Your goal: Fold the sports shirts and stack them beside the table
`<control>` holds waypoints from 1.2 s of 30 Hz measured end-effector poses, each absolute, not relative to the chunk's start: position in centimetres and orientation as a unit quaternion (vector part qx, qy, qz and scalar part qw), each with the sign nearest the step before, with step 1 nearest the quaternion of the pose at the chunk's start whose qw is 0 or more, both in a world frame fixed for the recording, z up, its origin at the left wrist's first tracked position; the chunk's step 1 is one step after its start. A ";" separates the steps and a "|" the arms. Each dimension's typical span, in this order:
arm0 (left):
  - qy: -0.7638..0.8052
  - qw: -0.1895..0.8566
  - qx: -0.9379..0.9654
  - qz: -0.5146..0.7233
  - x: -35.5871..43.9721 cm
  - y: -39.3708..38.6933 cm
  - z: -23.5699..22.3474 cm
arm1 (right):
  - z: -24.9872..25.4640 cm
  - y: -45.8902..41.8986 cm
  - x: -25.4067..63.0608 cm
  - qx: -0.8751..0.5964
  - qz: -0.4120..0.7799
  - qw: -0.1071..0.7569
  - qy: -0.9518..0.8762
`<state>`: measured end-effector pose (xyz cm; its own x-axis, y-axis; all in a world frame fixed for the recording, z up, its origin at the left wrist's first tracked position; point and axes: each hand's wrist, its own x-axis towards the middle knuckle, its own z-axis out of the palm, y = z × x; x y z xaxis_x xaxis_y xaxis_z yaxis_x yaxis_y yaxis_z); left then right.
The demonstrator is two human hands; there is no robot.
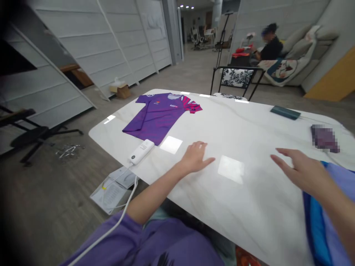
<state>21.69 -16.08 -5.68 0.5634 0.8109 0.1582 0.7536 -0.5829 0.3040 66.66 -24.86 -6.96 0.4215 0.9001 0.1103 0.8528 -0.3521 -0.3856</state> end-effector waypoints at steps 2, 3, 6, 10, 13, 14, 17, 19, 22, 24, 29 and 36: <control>0.533 0.071 0.830 0.149 15.2 -13.9 -5.6 | -6.5 -18.9 60.2 -0.760 0.094 0.172 -0.619; 0.564 0.057 0.809 0.157 12.6 -13.1 -5.9 | -6.3 -15.9 56.9 -0.741 0.109 0.164 -0.642; 0.641 0.003 0.748 0.171 7.2 -11.4 -7.3 | -6.0 -6.6 47.4 -0.713 0.166 0.105 -0.673; 0.662 -0.017 0.736 0.142 4.6 -10.2 -9.6 | -6.3 5.7 37.2 -0.717 0.152 0.067 -0.677; 0.661 -0.020 0.738 0.131 4.1 -9.9 -10.6 | -6.9 13.3 32.4 -0.706 0.134 0.100 -0.688; 0.660 -0.019 0.739 0.134 4.0 -9.9 -10.8 | -7.2 15.3 31.4 -0.706 0.129 0.102 -0.689; 0.647 -0.001 0.747 0.152 4.0 -10.2 -11.1 | -8.5 19.3 30.3 -0.725 0.111 0.073 -0.675; 0.632 0.017 0.758 0.161 4.1 -10.5 -11.1 | -9.5 20.4 31.1 -0.733 0.102 0.049 -0.671; 0.601 0.055 0.779 0.170 4.8 -11.2 -10.7 | -10.4 20.3 33.8 -0.726 0.075 0.024 -0.683; 0.573 0.088 0.796 0.174 5.6 -11.8 -10.3 | -10.4 19.4 36.3 -0.727 0.057 0.012 -0.684; 0.479 0.181 0.847 0.142 9.3 -15.2 -9.2 | -9.3 14.2 44.4 -0.753 0.059 -0.002 -0.655; 0.331 0.255 0.903 0.102 17.8 -22.6 -9.7 | -8.6 2.0 57.3 -0.801 0.048 -0.030 -0.597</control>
<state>17.76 -22.63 -9.66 0.7605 0.6491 0.0156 0.5450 -0.6512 0.5281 57.32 2.03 -8.58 0.2835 0.9522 -0.1135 0.9581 -0.2863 -0.0088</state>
